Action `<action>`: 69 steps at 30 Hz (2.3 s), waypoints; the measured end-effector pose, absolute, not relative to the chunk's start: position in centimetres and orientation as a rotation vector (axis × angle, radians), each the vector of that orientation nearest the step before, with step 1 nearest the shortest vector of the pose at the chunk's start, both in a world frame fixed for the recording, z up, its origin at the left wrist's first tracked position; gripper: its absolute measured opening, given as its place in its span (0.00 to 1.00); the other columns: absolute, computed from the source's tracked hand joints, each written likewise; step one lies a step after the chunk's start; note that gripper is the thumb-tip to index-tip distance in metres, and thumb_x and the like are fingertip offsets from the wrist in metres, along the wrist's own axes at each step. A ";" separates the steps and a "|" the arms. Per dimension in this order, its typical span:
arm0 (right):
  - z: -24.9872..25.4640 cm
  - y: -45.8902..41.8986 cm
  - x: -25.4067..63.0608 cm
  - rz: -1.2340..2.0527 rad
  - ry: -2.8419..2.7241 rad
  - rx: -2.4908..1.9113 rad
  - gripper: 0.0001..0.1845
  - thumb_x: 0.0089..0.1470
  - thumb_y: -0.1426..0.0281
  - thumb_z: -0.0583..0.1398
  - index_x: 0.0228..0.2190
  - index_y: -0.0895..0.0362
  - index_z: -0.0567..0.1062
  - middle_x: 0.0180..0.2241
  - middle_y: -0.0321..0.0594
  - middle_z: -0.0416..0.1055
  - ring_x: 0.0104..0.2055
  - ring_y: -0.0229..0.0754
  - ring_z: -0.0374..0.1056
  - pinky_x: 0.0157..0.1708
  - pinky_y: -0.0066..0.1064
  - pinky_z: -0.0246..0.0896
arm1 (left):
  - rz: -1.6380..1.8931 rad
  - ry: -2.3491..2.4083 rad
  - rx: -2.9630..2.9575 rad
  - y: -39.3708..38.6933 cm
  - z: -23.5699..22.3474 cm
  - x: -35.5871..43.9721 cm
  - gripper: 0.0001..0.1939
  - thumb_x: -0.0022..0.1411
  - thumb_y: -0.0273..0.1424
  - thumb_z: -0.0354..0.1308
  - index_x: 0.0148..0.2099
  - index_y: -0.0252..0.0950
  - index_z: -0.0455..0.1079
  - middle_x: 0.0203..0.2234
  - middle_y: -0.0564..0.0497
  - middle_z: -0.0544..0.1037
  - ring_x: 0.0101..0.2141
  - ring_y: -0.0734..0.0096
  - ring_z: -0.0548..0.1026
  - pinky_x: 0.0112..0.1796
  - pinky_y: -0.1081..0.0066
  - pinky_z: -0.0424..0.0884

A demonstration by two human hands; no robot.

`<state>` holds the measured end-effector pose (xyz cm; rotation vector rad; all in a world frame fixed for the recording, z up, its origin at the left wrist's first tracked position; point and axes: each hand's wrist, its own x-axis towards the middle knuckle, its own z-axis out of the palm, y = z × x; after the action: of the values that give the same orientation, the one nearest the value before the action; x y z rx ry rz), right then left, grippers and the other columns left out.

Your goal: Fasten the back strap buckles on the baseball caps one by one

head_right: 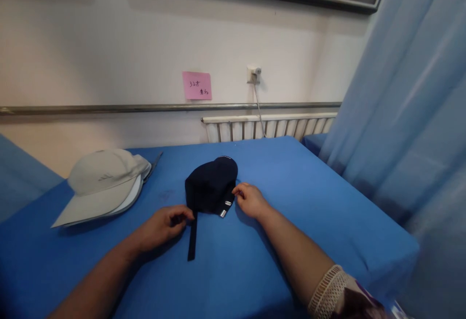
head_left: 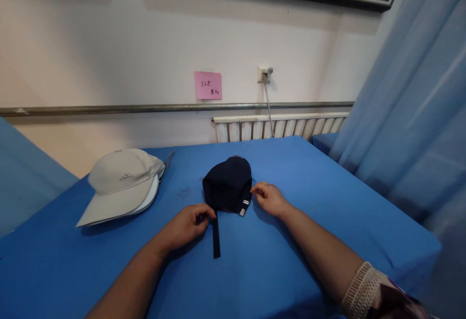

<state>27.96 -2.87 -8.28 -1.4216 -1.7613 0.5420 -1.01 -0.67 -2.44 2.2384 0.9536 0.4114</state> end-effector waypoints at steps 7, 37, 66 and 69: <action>-7.5 -4.5 26.6 0.627 -2.171 -1.097 0.17 0.51 0.77 0.62 0.43 0.53 0.76 0.42 0.38 0.74 0.45 0.40 0.69 0.47 0.33 0.63 | 0.282 0.885 2.389 -1.3 -1.4 -1.0 0.18 0.52 0.21 0.51 0.41 0.41 0.76 0.42 0.50 0.78 0.44 0.64 0.73 0.50 0.64 0.67; -1.7 -2.8 21.2 0.562 -1.733 -0.977 0.06 0.57 0.70 0.59 0.38 0.55 0.73 0.32 0.36 0.64 0.30 0.35 0.62 0.30 0.27 0.60 | 1.249 1.051 1.736 -2.4 1.4 -1.7 0.14 0.66 0.39 0.54 0.30 0.38 0.68 0.27 0.53 0.73 0.34 0.69 0.73 0.38 0.71 0.69; 0.5 -3.8 23.9 0.542 -1.016 -0.848 0.13 0.60 0.62 0.56 0.42 0.55 0.75 0.39 0.41 0.75 0.42 0.42 0.71 0.44 0.36 0.65 | 2.072 0.936 1.726 -0.7 12.1 6.8 0.08 0.63 0.35 0.58 0.33 0.38 0.65 0.19 0.59 0.67 0.16 0.79 0.63 0.17 0.76 0.61; -1.0 -3.0 23.3 0.465 -1.078 -0.873 0.13 0.61 0.63 0.56 0.44 0.55 0.73 0.40 0.42 0.75 0.42 0.43 0.71 0.44 0.36 0.67 | 1.999 1.116 1.834 2.5 11.2 6.7 0.08 0.62 0.34 0.56 0.32 0.36 0.65 0.19 0.58 0.67 0.18 0.79 0.65 0.20 0.77 0.63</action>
<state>23.34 -2.99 -0.96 -0.8725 -1.0777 0.4653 6.75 2.49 11.22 1.8335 1.1164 1.9994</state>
